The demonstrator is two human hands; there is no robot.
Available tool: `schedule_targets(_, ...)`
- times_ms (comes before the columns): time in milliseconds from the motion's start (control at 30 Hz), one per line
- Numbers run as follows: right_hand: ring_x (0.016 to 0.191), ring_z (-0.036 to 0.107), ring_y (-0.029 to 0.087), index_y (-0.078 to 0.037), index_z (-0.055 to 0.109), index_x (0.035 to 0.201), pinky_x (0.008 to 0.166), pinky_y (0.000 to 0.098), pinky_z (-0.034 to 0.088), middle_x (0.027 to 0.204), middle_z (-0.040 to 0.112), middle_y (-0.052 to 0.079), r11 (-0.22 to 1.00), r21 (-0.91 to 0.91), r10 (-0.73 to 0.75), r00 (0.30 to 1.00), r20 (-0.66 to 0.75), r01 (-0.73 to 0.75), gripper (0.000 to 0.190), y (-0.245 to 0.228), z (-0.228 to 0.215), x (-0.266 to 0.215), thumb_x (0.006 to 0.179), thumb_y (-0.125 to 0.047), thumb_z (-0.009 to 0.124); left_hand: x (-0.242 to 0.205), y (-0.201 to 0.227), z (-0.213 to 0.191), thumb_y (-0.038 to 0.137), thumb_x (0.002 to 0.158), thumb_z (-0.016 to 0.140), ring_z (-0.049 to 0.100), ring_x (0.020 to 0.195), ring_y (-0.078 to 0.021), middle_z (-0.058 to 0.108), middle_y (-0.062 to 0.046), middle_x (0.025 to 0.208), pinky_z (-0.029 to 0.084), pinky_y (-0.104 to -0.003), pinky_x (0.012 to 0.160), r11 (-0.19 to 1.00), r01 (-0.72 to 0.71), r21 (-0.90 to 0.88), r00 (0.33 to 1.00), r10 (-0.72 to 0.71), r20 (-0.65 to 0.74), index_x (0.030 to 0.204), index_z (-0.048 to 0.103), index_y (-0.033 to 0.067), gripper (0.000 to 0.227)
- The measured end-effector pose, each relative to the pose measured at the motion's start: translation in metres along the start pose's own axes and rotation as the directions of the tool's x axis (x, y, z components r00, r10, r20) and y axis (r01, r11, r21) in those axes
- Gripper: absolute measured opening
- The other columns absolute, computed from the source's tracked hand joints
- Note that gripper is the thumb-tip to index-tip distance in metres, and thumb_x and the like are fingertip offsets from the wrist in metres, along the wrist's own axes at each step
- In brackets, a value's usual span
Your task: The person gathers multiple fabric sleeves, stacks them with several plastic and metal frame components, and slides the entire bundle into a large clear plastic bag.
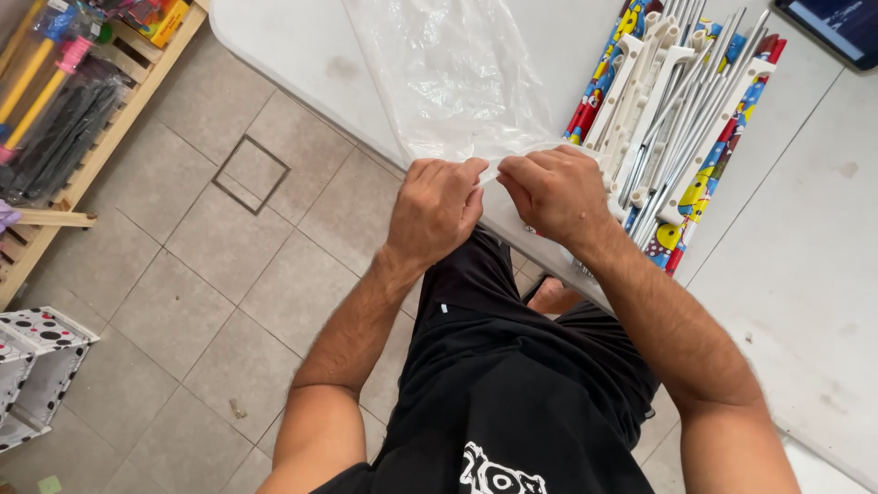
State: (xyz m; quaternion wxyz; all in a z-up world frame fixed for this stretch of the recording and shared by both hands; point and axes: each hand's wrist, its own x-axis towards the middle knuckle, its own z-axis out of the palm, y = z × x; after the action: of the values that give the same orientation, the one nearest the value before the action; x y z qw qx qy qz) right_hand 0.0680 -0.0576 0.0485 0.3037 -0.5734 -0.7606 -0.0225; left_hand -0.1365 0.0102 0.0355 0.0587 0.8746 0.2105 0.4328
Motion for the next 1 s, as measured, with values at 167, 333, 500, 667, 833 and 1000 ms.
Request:
schedule_targets(167,0.075,0.074,0.025,-0.015,0.074,0.1,0.077,0.0375,0.058,0.075,0.07,0.004,1.0,0.01,-0.005,1.0,-0.017,0.005,0.004,0.007,0.001,-0.001,0.101,-0.018,0.072,-0.007,-0.002,-0.008,0.006,0.09,0.067,0.069,0.076,-0.0221,0.061,-0.003,0.08,0.055,-0.038,0.08,1.0,0.004,0.017,1.0,-0.004,-0.007,0.117,0.066,0.0051,0.027)
schedule_targets(333,0.074,0.074,0.025,-0.014,0.075,0.099,0.077,0.0373,0.058,0.075,0.071,0.004,1.0,0.012,0.002,1.0,0.005,-0.002,0.006,0.006,-0.001,0.0,0.102,-0.019,0.071,-0.011,-0.002,-0.014,0.006,0.089,0.068,0.068,0.075,-0.0225,0.061,-0.003,0.08,0.055,-0.039,0.079,0.999,0.035,0.018,0.999,-0.035,0.0,0.117,0.066,0.0051,0.028)
schedule_targets(500,0.075,0.074,0.025,-0.012,0.072,0.096,0.078,0.0378,0.059,0.072,0.068,0.006,0.997,-0.017,-0.081,0.996,-0.037,0.081,0.006,0.008,0.004,0.0,0.101,-0.015,0.069,-0.002,0.007,-0.026,0.007,0.086,0.069,0.067,0.074,-0.0228,0.058,-0.002,0.078,0.054,-0.039,0.078,0.997,0.075,0.02,0.996,-0.075,0.039,0.113,0.067,0.0064,0.027)
schedule_targets(667,0.087,0.076,0.022,-0.011,0.071,0.1,0.089,0.0359,0.059,0.081,0.073,0.004,0.971,0.065,-0.221,0.97,-0.103,0.228,0.007,-0.012,0.004,0.008,0.102,-0.017,0.068,0.019,0.006,-0.025,0.029,0.092,0.073,0.071,0.078,-0.0305,0.066,-0.007,0.079,0.056,-0.044,0.074,0.925,0.375,0.068,0.846,-0.371,0.384,0.103,0.072,0.0082,0.023)
schedule_targets(833,0.091,0.076,0.024,-0.009,0.07,0.104,0.088,0.0377,0.06,0.082,0.073,0.005,0.963,0.14,-0.224,0.973,-0.054,0.23,0.008,0.008,0.002,-0.002,0.102,-0.016,0.067,0.044,0.002,-0.042,0.026,0.089,0.071,0.07,0.071,-0.0339,0.07,-0.009,0.072,0.054,-0.047,0.068,0.74,0.656,-0.149,0.646,-0.448,0.618,0.09,0.075,0.0101,0.016)
schedule_targets(1000,0.099,0.075,0.027,-0.007,0.071,0.105,0.091,0.041,0.058,0.086,0.073,0.007,0.952,0.21,-0.229,0.973,0.002,0.224,0.012,0.005,-0.01,0.0,0.104,-0.017,0.064,0.04,-0.005,-0.028,0.033,0.089,0.069,0.073,0.077,-0.0331,0.073,-0.006,0.072,0.055,-0.044,0.07,0.691,0.717,-0.093,0.566,-0.499,0.656,0.091,0.076,0.0161,0.019)
